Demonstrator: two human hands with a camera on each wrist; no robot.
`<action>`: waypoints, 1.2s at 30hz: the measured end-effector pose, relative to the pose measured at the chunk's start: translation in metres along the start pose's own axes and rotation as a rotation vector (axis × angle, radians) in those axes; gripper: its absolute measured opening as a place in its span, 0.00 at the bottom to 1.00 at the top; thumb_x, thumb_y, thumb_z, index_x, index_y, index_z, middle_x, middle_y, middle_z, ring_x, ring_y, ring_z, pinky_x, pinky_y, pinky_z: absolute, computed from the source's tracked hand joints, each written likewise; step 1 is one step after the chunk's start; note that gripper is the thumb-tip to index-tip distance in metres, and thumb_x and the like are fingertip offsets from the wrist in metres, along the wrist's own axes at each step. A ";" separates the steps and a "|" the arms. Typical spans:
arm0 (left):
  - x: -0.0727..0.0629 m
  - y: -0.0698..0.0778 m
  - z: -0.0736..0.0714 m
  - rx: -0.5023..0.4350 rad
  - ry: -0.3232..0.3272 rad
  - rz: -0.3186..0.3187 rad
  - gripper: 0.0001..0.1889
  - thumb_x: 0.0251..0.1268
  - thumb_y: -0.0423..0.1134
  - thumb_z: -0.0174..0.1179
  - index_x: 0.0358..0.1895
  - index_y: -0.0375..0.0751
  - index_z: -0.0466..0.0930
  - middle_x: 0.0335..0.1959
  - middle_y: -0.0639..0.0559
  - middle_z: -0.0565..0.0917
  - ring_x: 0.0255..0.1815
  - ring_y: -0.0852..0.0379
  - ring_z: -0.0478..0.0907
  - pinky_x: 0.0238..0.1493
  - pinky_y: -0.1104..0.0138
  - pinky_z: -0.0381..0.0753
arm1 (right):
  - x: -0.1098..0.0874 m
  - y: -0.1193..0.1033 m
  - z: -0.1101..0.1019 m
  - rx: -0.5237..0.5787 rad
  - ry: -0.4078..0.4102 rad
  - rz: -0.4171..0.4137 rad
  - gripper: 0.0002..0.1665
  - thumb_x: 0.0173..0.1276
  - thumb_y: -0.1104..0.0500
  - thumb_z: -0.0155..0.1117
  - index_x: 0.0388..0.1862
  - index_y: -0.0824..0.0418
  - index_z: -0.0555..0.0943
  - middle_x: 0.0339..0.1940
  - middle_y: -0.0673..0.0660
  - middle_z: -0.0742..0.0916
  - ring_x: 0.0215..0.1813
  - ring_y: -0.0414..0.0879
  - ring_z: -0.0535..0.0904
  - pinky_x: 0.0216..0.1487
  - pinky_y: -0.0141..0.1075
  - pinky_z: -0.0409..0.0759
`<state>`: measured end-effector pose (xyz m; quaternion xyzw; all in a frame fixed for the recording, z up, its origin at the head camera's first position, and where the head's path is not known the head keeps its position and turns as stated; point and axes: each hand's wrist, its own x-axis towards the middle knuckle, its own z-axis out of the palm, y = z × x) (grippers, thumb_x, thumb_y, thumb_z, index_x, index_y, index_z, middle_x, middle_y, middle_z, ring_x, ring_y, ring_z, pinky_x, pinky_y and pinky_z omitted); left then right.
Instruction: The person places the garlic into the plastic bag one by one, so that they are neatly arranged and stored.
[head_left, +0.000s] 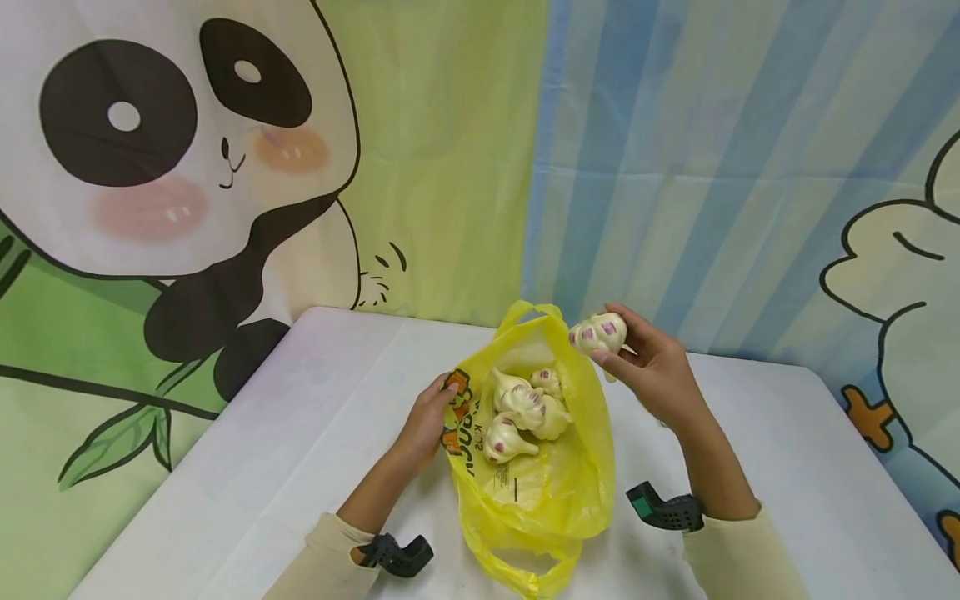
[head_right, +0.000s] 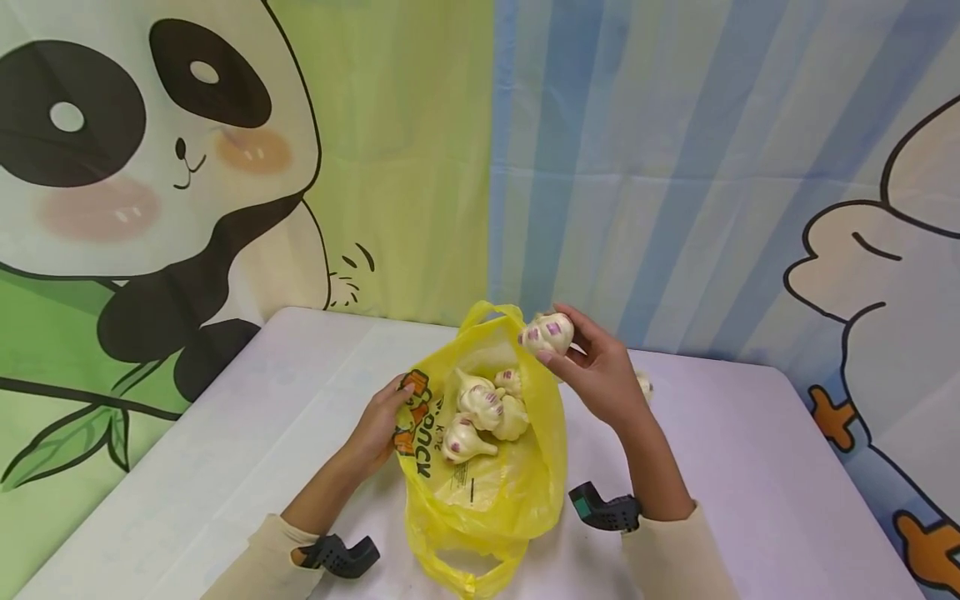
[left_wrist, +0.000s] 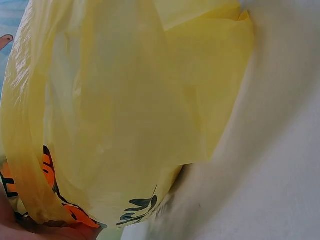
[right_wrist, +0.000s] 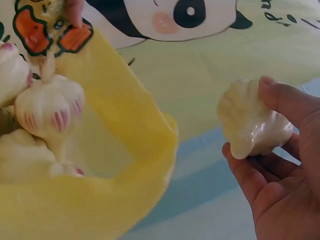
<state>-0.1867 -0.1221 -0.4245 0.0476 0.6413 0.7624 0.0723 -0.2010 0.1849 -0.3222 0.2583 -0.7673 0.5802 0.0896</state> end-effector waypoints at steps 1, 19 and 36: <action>0.000 0.000 0.000 0.002 -0.004 0.002 0.22 0.80 0.45 0.39 0.69 0.43 0.64 0.57 0.33 0.74 0.57 0.35 0.73 0.57 0.47 0.73 | 0.001 0.001 0.003 0.008 -0.027 0.000 0.37 0.69 0.66 0.63 0.75 0.61 0.63 0.67 0.64 0.73 0.60 0.42 0.77 0.52 0.31 0.77; -0.001 0.003 0.002 -0.006 0.002 -0.010 0.22 0.80 0.45 0.39 0.71 0.42 0.62 0.59 0.36 0.74 0.60 0.35 0.70 0.59 0.47 0.71 | 0.014 0.033 0.064 -0.023 -0.339 0.091 0.38 0.68 0.59 0.67 0.73 0.63 0.64 0.71 0.62 0.69 0.63 0.55 0.74 0.56 0.39 0.77; -0.001 0.006 0.000 0.011 0.029 -0.003 0.23 0.80 0.44 0.39 0.72 0.40 0.60 0.64 0.37 0.70 0.64 0.41 0.67 0.64 0.49 0.66 | 0.014 0.030 0.086 0.003 -0.388 0.105 0.41 0.67 0.60 0.68 0.75 0.62 0.61 0.70 0.64 0.70 0.66 0.57 0.70 0.63 0.47 0.71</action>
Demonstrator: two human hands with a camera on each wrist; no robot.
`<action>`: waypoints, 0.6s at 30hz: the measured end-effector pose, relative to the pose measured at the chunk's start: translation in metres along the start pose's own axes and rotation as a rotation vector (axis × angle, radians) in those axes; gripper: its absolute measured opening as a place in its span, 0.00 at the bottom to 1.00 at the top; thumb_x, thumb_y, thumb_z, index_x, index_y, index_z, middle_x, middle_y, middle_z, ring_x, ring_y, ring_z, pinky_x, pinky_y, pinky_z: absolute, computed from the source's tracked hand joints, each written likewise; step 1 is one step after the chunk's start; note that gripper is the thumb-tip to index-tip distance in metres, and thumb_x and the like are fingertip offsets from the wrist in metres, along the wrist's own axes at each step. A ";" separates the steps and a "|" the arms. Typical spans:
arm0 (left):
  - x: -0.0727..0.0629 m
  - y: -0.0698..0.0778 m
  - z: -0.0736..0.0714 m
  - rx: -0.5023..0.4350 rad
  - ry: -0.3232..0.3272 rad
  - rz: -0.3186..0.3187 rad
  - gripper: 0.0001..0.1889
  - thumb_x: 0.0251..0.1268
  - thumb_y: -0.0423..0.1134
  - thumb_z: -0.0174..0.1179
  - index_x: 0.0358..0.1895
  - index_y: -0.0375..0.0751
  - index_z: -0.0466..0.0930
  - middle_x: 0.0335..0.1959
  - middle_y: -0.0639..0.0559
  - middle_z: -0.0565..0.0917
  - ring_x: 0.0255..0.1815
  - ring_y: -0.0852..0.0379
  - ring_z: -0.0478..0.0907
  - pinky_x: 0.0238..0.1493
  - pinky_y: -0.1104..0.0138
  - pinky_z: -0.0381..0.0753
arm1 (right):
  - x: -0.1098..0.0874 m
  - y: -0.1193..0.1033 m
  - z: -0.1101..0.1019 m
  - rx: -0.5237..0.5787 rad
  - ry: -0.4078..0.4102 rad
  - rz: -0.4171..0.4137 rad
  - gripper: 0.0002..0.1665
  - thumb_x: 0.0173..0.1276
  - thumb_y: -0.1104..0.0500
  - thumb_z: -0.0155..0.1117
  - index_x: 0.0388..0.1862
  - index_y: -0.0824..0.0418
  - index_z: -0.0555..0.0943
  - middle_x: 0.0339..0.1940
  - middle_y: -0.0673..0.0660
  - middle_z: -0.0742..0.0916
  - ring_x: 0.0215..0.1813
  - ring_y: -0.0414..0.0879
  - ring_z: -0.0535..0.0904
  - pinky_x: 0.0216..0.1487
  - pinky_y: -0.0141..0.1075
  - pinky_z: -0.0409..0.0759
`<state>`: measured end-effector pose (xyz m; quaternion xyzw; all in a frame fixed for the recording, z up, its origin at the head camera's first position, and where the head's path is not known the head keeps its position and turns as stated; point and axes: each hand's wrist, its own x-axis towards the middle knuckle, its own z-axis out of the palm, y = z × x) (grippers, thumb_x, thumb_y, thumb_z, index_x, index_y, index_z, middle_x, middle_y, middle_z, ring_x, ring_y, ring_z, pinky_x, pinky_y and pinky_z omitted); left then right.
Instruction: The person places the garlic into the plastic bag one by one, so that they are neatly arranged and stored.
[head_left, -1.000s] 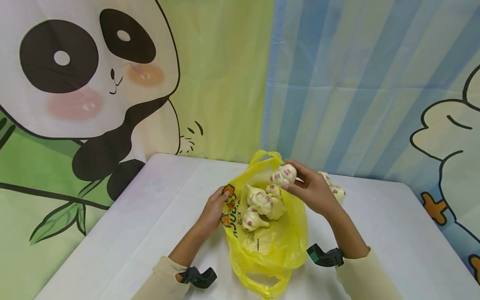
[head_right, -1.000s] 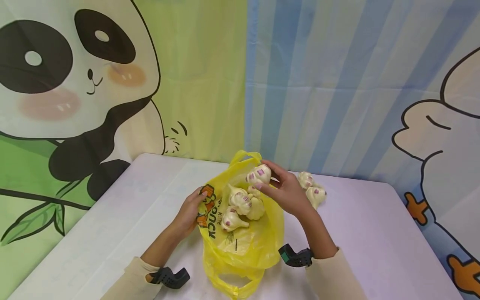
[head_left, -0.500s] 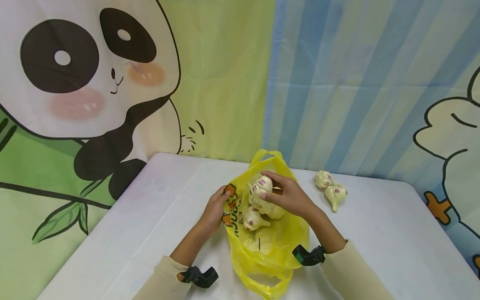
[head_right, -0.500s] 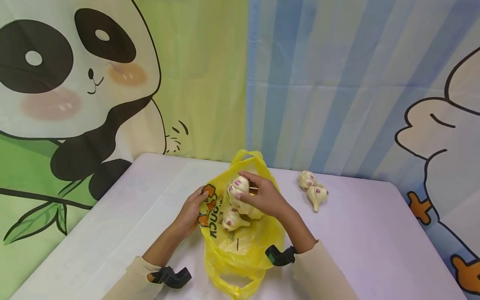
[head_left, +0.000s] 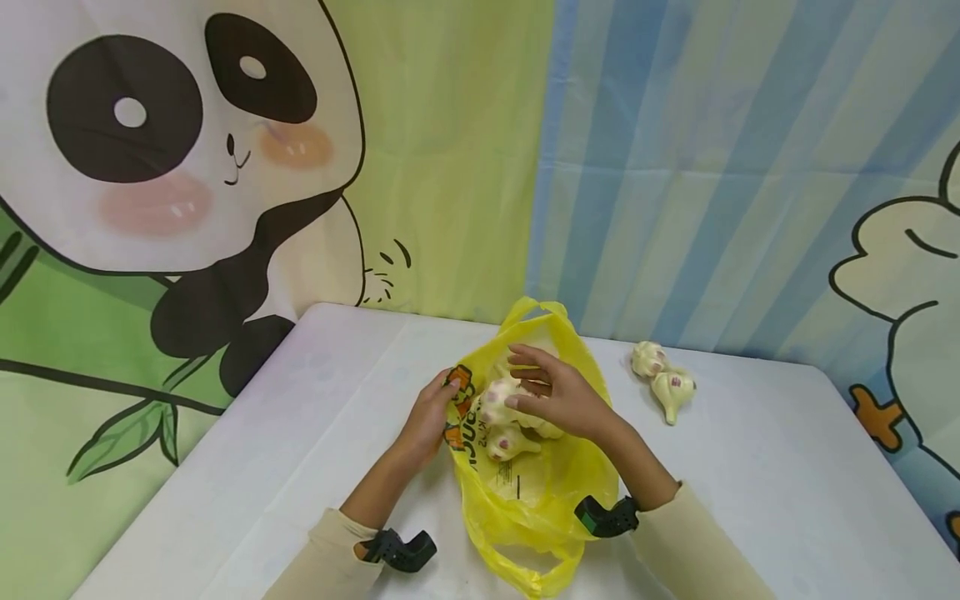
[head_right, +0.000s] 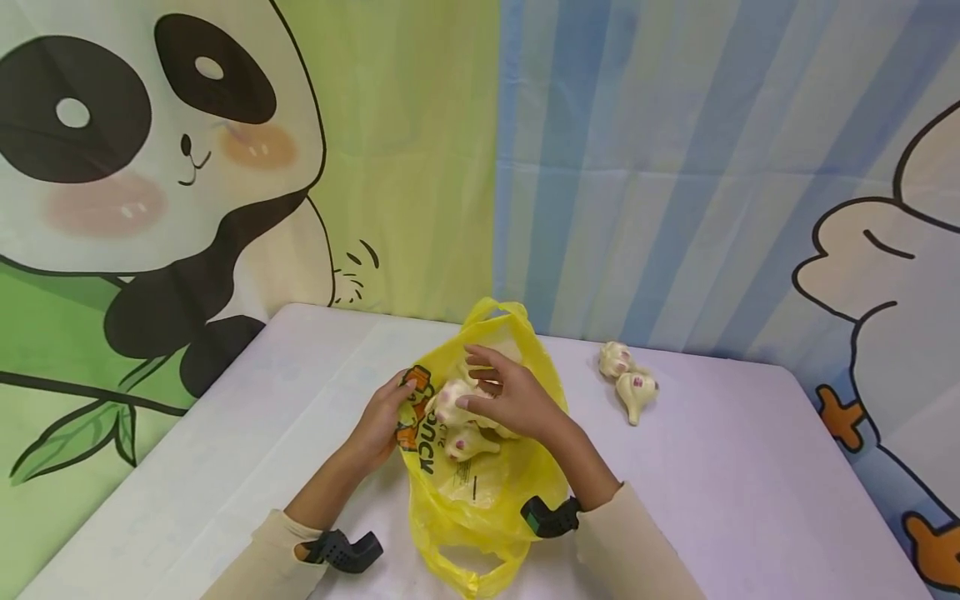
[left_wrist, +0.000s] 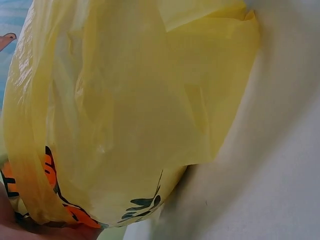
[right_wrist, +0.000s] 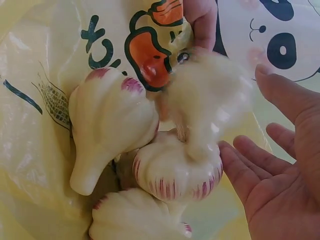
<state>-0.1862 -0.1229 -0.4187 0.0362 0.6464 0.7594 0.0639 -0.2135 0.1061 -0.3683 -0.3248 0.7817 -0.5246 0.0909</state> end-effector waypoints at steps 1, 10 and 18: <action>0.000 0.000 0.000 0.000 0.000 0.002 0.24 0.80 0.44 0.39 0.72 0.40 0.59 0.65 0.38 0.69 0.66 0.42 0.65 0.66 0.49 0.63 | -0.001 0.001 0.000 0.002 -0.001 -0.002 0.41 0.67 0.60 0.67 0.75 0.61 0.61 0.69 0.64 0.71 0.67 0.57 0.70 0.64 0.47 0.70; 0.001 0.001 -0.001 -0.009 0.007 0.020 0.22 0.80 0.43 0.40 0.70 0.39 0.63 0.62 0.39 0.72 0.64 0.44 0.68 0.64 0.54 0.65 | -0.006 0.002 -0.001 0.001 -0.004 0.007 0.35 0.69 0.59 0.65 0.72 0.63 0.66 0.70 0.63 0.71 0.68 0.57 0.69 0.64 0.46 0.70; 0.002 0.000 -0.001 0.002 0.007 0.020 0.23 0.80 0.43 0.39 0.70 0.38 0.62 0.62 0.38 0.72 0.63 0.44 0.68 0.63 0.55 0.65 | -0.010 0.007 -0.001 -0.004 0.009 -0.011 0.32 0.70 0.60 0.64 0.69 0.66 0.68 0.67 0.66 0.74 0.66 0.57 0.71 0.63 0.46 0.71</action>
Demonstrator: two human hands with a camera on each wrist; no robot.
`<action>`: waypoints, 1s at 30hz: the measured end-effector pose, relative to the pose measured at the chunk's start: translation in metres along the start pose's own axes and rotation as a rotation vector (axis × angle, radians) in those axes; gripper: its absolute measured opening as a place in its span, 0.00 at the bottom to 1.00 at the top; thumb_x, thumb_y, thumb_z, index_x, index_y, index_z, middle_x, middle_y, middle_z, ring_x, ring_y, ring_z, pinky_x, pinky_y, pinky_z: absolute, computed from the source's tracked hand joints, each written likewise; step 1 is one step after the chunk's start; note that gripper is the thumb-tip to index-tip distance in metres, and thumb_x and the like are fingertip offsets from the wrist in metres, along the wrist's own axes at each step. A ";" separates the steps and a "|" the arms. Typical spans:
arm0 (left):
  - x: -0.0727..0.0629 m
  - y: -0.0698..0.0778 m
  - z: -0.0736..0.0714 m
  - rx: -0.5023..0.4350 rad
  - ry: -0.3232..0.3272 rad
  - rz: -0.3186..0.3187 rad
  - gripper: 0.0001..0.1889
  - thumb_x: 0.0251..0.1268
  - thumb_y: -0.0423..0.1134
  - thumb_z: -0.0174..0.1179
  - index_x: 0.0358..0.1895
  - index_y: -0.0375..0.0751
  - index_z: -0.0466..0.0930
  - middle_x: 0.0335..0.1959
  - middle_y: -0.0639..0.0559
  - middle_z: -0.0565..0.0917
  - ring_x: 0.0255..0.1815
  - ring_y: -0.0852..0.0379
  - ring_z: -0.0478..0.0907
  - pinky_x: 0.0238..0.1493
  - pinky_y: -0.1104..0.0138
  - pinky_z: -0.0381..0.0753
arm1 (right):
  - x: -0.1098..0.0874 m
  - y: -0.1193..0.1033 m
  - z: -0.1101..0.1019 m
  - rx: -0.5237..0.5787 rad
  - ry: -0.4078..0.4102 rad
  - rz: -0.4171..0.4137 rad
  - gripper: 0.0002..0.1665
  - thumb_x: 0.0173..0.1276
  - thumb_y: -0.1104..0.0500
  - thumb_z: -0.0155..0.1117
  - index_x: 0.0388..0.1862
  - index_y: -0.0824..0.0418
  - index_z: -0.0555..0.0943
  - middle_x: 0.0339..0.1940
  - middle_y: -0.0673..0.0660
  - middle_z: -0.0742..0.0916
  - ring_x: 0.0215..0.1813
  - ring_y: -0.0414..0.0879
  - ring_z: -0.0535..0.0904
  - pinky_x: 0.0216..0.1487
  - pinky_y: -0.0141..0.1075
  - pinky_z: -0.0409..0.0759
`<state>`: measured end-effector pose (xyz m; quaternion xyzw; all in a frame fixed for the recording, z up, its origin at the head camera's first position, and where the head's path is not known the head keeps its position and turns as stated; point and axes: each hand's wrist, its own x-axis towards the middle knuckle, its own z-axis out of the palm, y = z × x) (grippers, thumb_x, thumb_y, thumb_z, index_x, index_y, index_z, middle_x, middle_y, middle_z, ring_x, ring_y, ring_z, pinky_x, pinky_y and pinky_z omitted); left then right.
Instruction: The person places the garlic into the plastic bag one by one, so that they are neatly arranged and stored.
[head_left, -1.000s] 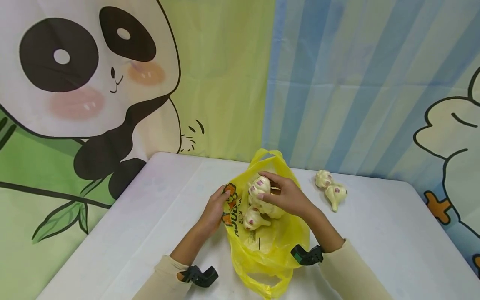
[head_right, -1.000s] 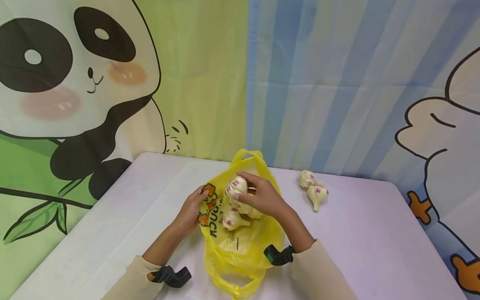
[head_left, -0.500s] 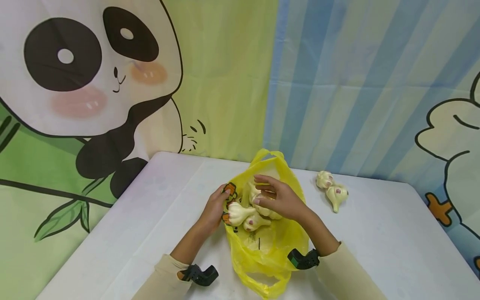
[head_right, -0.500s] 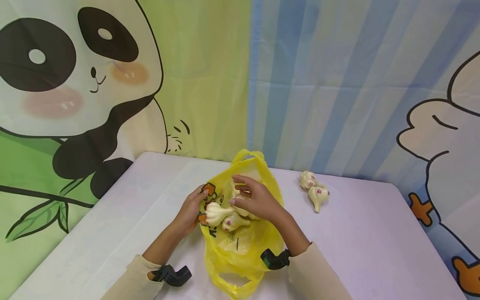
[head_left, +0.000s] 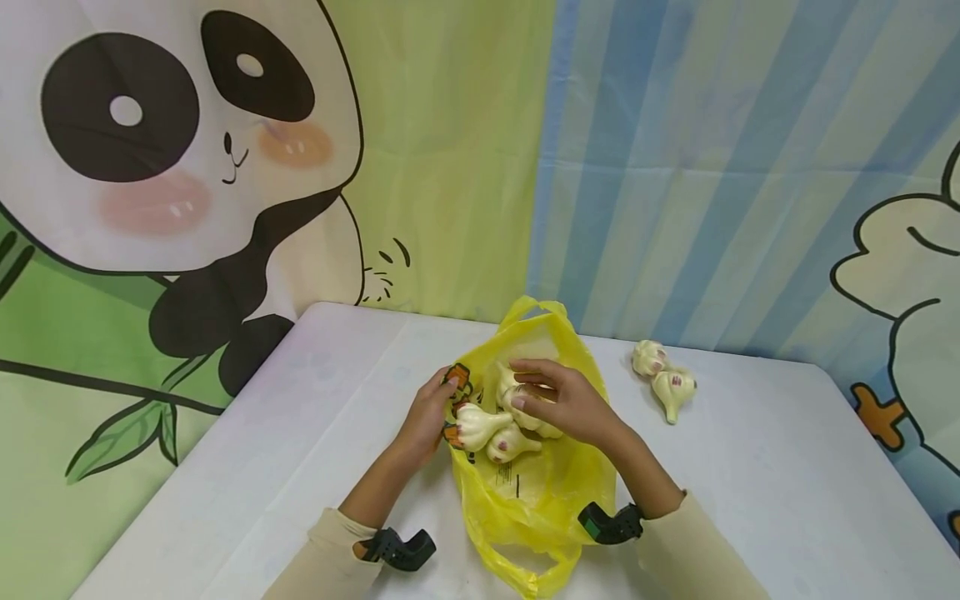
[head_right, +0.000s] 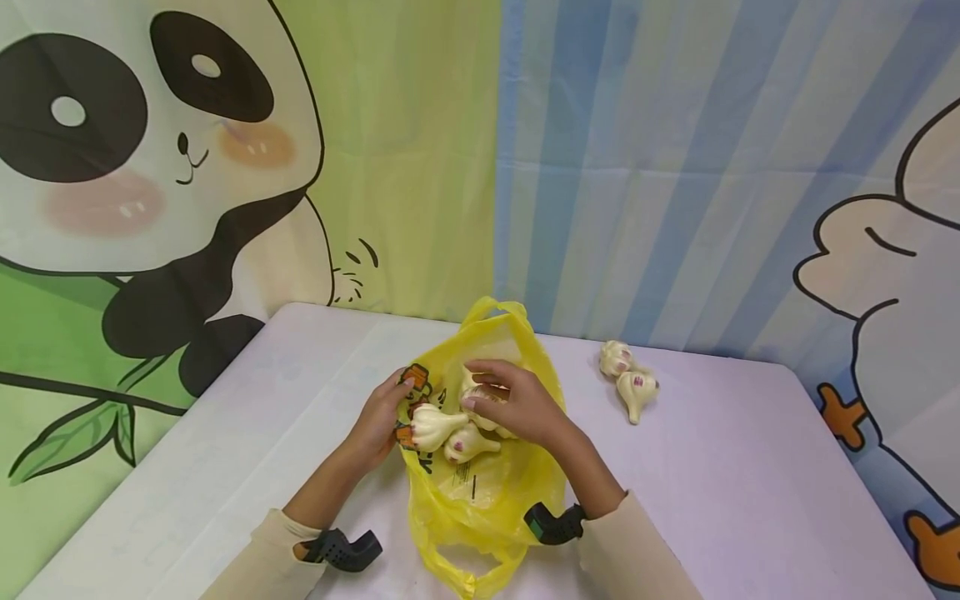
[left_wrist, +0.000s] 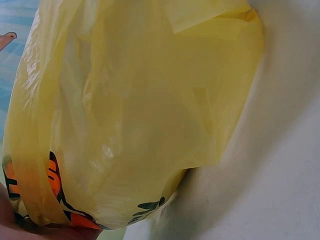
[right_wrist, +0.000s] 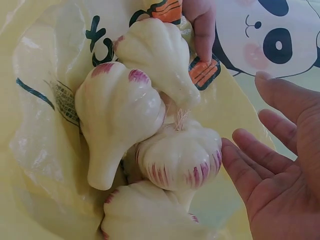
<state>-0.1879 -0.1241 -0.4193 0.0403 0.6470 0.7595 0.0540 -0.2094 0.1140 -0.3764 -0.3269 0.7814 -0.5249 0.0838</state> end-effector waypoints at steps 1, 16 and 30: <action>0.000 0.000 0.000 -0.002 -0.002 0.000 0.22 0.80 0.43 0.39 0.70 0.38 0.63 0.62 0.38 0.72 0.63 0.43 0.68 0.63 0.55 0.65 | -0.001 0.001 0.000 0.000 0.000 -0.001 0.31 0.70 0.60 0.64 0.69 0.67 0.68 0.66 0.66 0.74 0.65 0.58 0.72 0.63 0.47 0.71; 0.001 -0.001 0.000 -0.004 0.033 -0.007 0.22 0.80 0.44 0.40 0.70 0.40 0.62 0.61 0.38 0.73 0.62 0.44 0.70 0.62 0.56 0.67 | -0.015 0.004 -0.015 0.078 0.151 -0.071 0.26 0.70 0.64 0.62 0.66 0.65 0.71 0.62 0.64 0.77 0.64 0.59 0.73 0.61 0.39 0.73; 0.001 -0.002 0.002 0.006 0.025 -0.011 0.25 0.79 0.43 0.40 0.73 0.37 0.58 0.68 0.40 0.67 0.71 0.44 0.58 0.70 0.51 0.55 | -0.032 0.015 -0.042 0.082 0.381 -0.133 0.29 0.70 0.69 0.60 0.69 0.68 0.68 0.60 0.67 0.77 0.61 0.56 0.76 0.58 0.33 0.75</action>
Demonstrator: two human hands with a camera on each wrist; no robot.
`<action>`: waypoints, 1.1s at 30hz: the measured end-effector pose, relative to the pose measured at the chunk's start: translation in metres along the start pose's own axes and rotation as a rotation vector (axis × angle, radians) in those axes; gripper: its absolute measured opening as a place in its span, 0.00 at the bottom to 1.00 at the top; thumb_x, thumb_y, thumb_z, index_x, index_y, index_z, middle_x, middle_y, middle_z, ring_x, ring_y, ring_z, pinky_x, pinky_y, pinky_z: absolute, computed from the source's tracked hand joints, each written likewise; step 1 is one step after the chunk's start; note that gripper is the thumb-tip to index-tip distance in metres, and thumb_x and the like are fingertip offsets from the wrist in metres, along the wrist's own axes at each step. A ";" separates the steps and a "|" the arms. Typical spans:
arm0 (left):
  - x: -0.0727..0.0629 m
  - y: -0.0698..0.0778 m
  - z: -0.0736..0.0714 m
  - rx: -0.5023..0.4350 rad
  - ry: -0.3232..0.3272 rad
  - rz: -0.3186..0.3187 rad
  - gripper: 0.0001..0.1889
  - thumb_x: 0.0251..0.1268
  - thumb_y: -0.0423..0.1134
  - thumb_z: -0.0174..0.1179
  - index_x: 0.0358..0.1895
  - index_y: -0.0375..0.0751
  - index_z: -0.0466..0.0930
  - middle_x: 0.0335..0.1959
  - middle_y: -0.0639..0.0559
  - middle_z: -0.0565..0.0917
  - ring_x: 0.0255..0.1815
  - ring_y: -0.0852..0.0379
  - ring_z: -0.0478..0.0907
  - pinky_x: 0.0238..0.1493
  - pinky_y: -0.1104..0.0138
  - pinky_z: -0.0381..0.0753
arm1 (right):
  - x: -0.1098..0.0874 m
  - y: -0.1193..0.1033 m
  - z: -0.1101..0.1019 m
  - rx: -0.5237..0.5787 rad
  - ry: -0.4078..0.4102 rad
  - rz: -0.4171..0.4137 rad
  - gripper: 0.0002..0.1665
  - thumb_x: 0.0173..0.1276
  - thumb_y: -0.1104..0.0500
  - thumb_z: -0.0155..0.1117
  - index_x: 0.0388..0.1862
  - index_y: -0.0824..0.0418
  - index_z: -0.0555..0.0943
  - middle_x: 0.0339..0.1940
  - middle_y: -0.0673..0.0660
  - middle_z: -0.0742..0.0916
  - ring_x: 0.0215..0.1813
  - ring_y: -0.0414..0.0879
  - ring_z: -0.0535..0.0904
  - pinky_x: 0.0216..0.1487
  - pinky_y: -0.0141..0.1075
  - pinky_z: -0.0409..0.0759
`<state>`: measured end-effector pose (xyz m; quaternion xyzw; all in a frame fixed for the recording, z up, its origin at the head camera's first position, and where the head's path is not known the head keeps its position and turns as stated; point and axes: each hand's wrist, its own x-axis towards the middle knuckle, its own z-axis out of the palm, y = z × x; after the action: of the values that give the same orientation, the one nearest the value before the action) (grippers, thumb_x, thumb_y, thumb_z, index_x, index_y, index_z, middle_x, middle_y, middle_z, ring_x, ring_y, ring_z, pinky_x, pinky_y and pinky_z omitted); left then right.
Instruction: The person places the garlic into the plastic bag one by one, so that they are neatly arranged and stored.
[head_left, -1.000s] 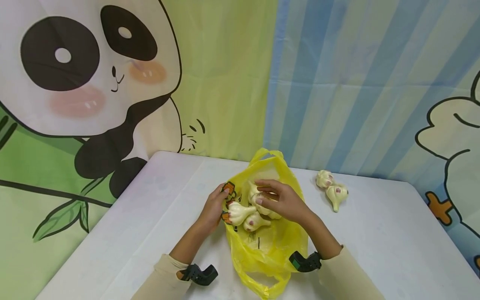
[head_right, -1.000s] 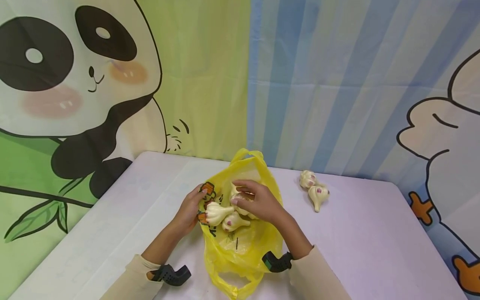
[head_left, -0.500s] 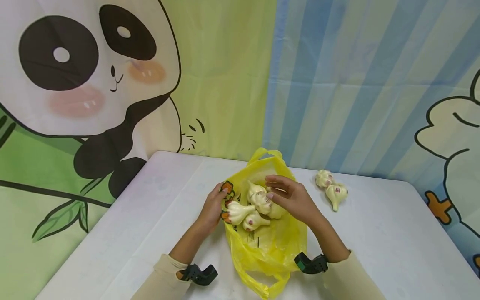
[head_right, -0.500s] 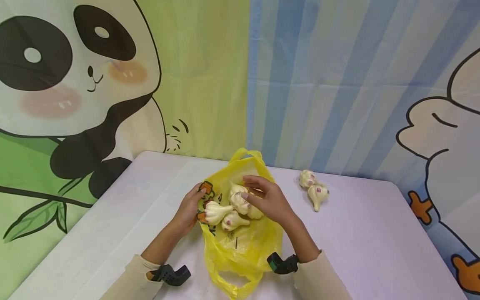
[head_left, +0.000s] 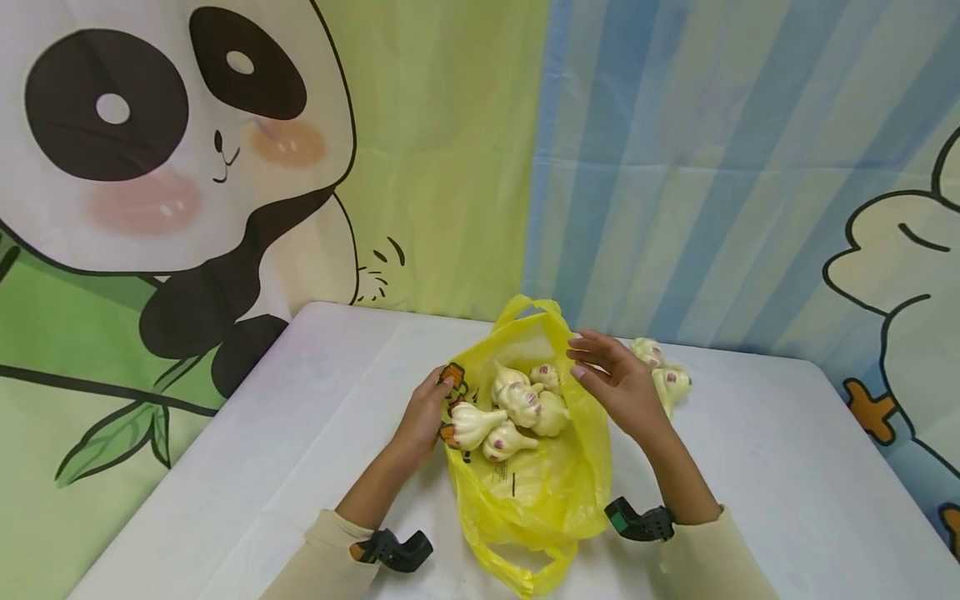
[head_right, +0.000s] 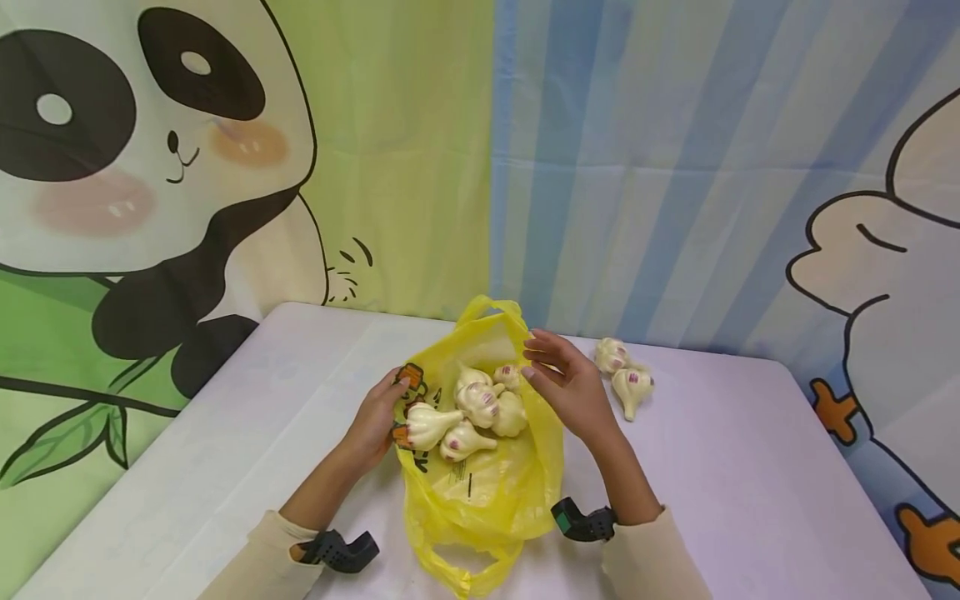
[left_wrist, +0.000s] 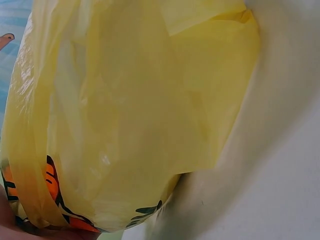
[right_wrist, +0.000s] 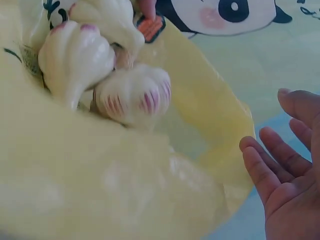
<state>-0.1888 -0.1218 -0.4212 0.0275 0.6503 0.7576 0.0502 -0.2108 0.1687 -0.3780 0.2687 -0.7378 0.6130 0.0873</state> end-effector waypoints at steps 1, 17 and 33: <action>0.000 0.000 -0.001 0.000 0.000 0.003 0.25 0.79 0.43 0.39 0.73 0.37 0.58 0.67 0.40 0.68 0.70 0.44 0.60 0.70 0.51 0.56 | -0.001 0.001 -0.002 -0.008 0.025 -0.002 0.28 0.70 0.69 0.61 0.68 0.67 0.69 0.60 0.67 0.78 0.60 0.55 0.76 0.57 0.33 0.75; -0.001 -0.001 -0.001 0.019 0.024 -0.011 0.27 0.79 0.44 0.39 0.75 0.36 0.54 0.70 0.38 0.65 0.72 0.42 0.56 0.71 0.50 0.53 | -0.015 0.022 -0.046 -0.106 0.247 0.022 0.24 0.70 0.67 0.61 0.65 0.65 0.73 0.56 0.66 0.81 0.54 0.41 0.81 0.52 0.27 0.77; -0.001 -0.003 -0.002 0.001 0.018 -0.024 0.28 0.79 0.44 0.39 0.76 0.35 0.50 0.73 0.39 0.59 0.75 0.42 0.50 0.72 0.50 0.50 | -0.041 0.070 -0.105 -0.233 0.560 0.148 0.25 0.69 0.60 0.65 0.64 0.60 0.75 0.56 0.55 0.82 0.56 0.38 0.77 0.51 0.22 0.74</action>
<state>-0.1882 -0.1232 -0.4239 0.0129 0.6515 0.7566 0.0535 -0.2329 0.2873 -0.4322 0.0233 -0.7679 0.5792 0.2727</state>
